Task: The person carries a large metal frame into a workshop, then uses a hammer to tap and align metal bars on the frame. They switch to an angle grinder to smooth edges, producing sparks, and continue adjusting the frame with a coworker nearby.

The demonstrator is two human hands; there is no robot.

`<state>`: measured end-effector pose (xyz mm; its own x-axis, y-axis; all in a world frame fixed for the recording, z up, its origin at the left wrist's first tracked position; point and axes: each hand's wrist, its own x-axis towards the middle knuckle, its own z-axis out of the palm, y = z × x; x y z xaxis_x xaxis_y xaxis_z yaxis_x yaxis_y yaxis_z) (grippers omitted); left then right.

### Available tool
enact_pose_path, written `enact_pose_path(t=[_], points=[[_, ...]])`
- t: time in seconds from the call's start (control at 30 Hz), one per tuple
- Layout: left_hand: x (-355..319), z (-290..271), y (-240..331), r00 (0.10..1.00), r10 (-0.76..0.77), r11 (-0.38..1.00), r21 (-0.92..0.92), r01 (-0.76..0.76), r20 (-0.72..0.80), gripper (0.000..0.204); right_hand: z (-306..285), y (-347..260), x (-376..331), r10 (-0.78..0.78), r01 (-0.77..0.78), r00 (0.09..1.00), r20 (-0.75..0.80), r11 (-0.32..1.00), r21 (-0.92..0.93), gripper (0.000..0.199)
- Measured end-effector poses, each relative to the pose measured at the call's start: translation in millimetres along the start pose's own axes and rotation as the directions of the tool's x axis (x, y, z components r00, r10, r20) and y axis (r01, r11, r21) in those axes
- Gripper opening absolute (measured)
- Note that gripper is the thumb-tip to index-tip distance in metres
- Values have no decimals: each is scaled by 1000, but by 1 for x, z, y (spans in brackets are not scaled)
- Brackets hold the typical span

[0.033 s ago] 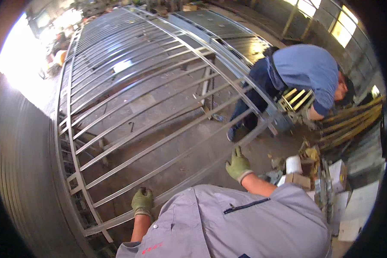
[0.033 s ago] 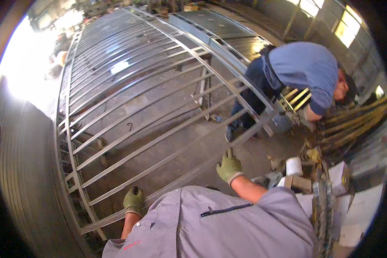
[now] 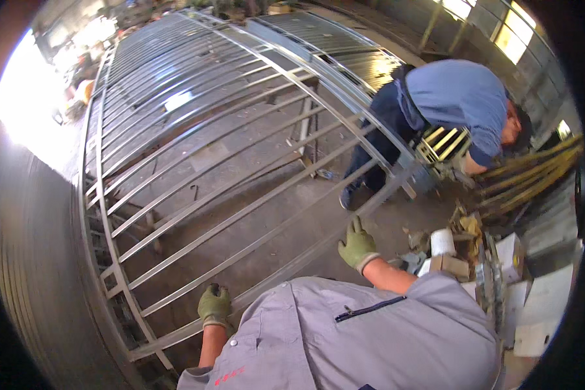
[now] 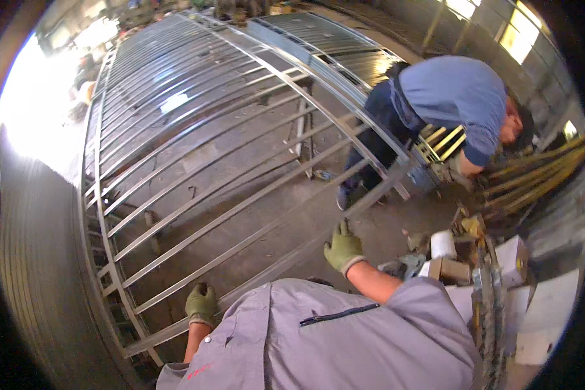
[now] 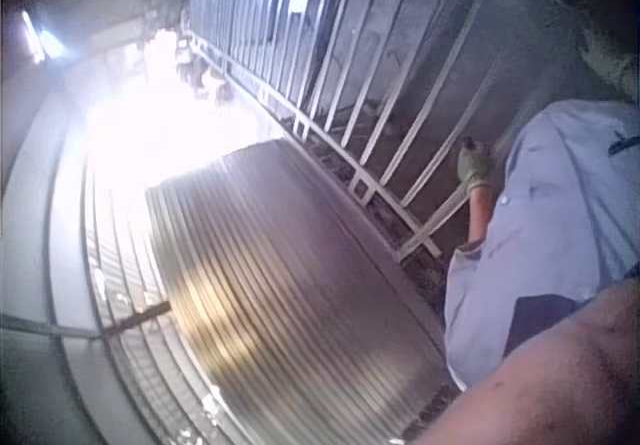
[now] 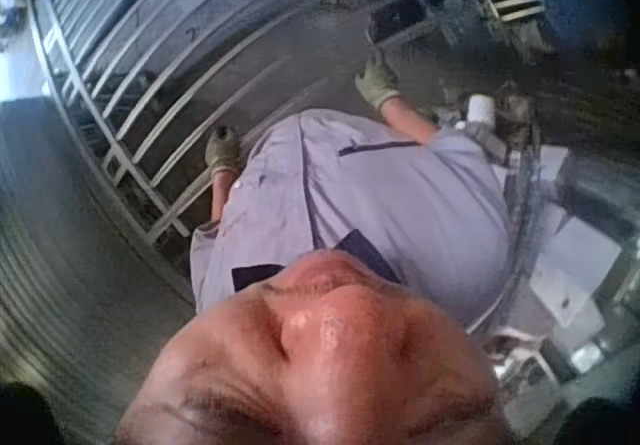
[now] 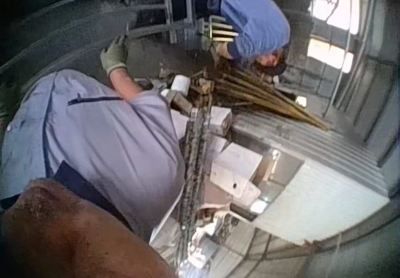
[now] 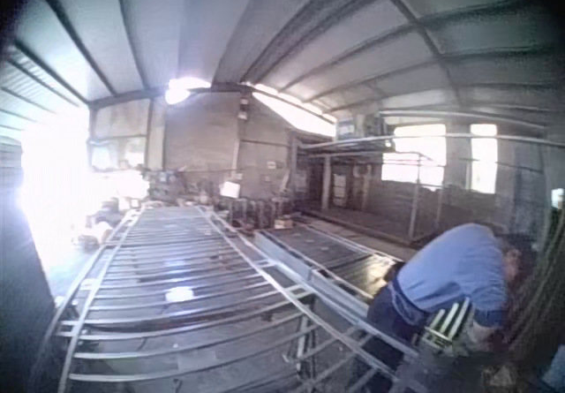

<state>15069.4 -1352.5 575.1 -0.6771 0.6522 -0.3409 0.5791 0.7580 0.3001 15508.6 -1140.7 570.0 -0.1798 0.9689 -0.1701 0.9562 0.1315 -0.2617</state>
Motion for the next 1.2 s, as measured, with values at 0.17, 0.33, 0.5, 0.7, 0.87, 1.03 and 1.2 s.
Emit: enact_pose_path(t=[0.17, 0.33, 0.5, 0.7, 0.87, 1.03, 1.2], points=[[7, -3, -12, 998, 46, 998, -41, -48, -46, 48, 0, -13, 10, 35, -33, 999, 40, 999, -40, 88], [10, -4, -14, 997, 55, 998, -37, -57, -51, 46, -1, -15, 8, 13, -11, 999, 40, 999, -47, 90], [10, -2, -14, 997, 56, 997, -43, -58, -60, 48, -2, -15, 15, -3, 5, 999, 40, 999, -51, 91], [6, 0, -15, 998, 26, 999, -43, -29, -62, 49, -4, -14, 18, -9, 11, 997, 73, 999, -34, 91], [4, -1, -13, 999, 43, 999, -15, -43, -21, 52, 0, -7, 2, 30, -28, 997, 66, 999, -38, 92], [-1, 0, -5, 999, 31, 999, 9, -31, 32, 56, 6, 6, -5, 34, -31, 998, 49, 998, -52, 90], [-5, 1, -2, 1000, 11, 1000, 19, -11, 25, 56, 5, 9, -7, -31, 31, 999, 7, 999, -44, 90]])
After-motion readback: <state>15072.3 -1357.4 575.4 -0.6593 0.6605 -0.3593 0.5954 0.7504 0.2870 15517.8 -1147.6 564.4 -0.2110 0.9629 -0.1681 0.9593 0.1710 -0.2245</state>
